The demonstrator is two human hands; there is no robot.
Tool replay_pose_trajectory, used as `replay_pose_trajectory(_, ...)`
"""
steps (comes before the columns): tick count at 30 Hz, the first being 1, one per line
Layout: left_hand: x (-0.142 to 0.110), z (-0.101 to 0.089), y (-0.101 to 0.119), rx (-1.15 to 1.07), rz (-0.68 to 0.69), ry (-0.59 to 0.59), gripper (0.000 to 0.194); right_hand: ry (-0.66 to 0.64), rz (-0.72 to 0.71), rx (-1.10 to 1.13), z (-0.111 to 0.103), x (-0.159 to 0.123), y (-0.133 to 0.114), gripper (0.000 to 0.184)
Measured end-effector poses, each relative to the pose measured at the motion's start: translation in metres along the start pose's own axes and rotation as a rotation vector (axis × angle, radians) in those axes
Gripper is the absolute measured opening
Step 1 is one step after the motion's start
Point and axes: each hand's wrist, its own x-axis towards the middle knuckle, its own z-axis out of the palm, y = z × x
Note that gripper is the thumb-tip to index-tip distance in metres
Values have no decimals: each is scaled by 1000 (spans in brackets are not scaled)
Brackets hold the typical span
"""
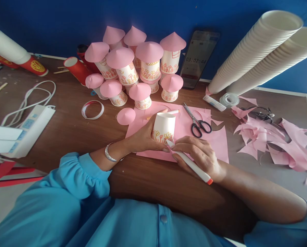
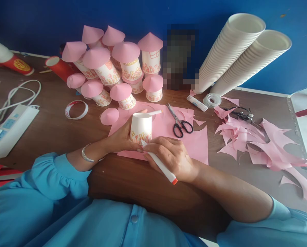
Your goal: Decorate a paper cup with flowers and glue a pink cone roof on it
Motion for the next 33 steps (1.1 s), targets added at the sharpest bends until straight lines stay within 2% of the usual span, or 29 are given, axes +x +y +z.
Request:
replay_pose_trajectory(11,0,-3,1,-40,-5,3,117,-7,-53,53,-8,2,-1,25)
replay_pose_trajectory(17,0,-10,-5,-204,5,1,103,6,-55,33,-8,2,-2,21)
replay_pose_trajectory(22,4,-13,-12,-350,8,-42,97,7,-22,14,-10,1,0,26)
replay_pose_trajectory(26,6,-14,-15,-399,-3,-31,93,35,-6,4,-10,0,1,28)
replay_pose_trajectory(33,1,-11,-4,-436,-62,-72,77,57,4,26,-5,-1,2,28)
